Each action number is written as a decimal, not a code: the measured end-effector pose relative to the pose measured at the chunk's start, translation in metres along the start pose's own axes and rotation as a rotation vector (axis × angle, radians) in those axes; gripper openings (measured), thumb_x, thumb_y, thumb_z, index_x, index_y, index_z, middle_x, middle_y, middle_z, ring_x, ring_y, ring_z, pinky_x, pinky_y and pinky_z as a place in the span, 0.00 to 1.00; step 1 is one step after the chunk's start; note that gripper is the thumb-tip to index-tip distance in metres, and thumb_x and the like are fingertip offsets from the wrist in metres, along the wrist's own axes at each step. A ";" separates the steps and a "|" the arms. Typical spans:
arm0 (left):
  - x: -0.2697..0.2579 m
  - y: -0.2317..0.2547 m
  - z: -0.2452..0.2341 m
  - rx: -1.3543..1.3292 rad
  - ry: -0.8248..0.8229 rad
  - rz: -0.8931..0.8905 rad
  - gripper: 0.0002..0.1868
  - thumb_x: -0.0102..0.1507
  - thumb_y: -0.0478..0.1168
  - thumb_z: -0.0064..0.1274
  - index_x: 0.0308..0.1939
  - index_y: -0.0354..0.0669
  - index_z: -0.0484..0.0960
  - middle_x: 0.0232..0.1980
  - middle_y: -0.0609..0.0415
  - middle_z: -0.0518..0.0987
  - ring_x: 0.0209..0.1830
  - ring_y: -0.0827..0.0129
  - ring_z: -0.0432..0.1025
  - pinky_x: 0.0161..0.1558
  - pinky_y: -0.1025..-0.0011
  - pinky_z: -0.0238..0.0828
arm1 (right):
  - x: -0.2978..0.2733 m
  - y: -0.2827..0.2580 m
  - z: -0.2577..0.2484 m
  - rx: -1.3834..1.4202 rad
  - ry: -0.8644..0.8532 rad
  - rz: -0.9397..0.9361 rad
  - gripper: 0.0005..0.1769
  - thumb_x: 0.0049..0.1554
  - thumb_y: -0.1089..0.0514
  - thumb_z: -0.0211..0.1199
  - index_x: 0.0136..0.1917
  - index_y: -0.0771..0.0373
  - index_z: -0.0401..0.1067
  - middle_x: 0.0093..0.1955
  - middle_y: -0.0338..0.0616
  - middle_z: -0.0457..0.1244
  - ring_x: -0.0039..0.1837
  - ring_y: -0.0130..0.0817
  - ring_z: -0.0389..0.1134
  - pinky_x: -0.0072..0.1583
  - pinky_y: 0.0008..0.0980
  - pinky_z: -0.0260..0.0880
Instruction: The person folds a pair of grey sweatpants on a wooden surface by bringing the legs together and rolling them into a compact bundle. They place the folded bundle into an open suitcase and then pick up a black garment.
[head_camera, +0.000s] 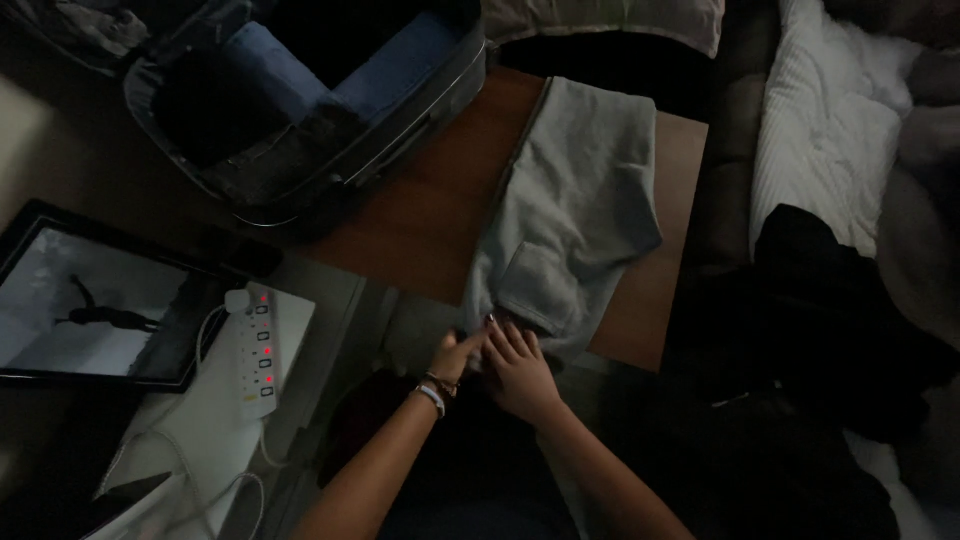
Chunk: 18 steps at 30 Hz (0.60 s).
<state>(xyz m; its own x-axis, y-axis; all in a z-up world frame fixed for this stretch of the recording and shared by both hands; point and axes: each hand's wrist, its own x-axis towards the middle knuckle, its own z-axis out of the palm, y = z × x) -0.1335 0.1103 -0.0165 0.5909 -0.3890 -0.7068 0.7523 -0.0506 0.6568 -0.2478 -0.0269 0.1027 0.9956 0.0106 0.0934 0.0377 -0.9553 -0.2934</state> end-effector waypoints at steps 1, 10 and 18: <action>-0.006 0.006 0.002 0.223 0.067 0.111 0.33 0.60 0.50 0.61 0.63 0.36 0.71 0.60 0.49 0.77 0.57 0.63 0.74 0.57 0.62 0.73 | -0.001 0.005 0.001 0.057 -0.085 -0.011 0.42 0.50 0.50 0.66 0.75 0.62 0.59 0.81 0.53 0.48 0.80 0.57 0.46 0.72 0.60 0.44; 0.025 0.011 -0.054 0.468 -0.061 0.112 0.36 0.53 0.36 0.66 0.65 0.31 0.73 0.59 0.46 0.81 0.57 0.58 0.76 0.60 0.65 0.72 | -0.015 0.074 -0.005 0.042 0.164 0.220 0.39 0.54 0.42 0.68 0.75 0.54 0.62 0.80 0.45 0.51 0.81 0.47 0.46 0.75 0.53 0.47; 0.054 0.040 -0.010 0.715 0.036 0.118 0.63 0.50 0.37 0.65 0.77 0.32 0.36 0.73 0.38 0.59 0.68 0.51 0.65 0.65 0.60 0.68 | -0.022 0.158 0.016 0.476 0.122 0.324 0.17 0.62 0.49 0.67 0.63 0.52 0.75 0.72 0.39 0.67 0.76 0.37 0.66 0.73 0.39 0.68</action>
<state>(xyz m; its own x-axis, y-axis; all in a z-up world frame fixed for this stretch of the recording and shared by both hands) -0.0685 0.0963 -0.0308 0.6745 -0.3993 -0.6211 0.3159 -0.6043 0.7315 -0.2624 -0.1727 0.0388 0.9468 -0.3204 0.0286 -0.2038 -0.6663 -0.7173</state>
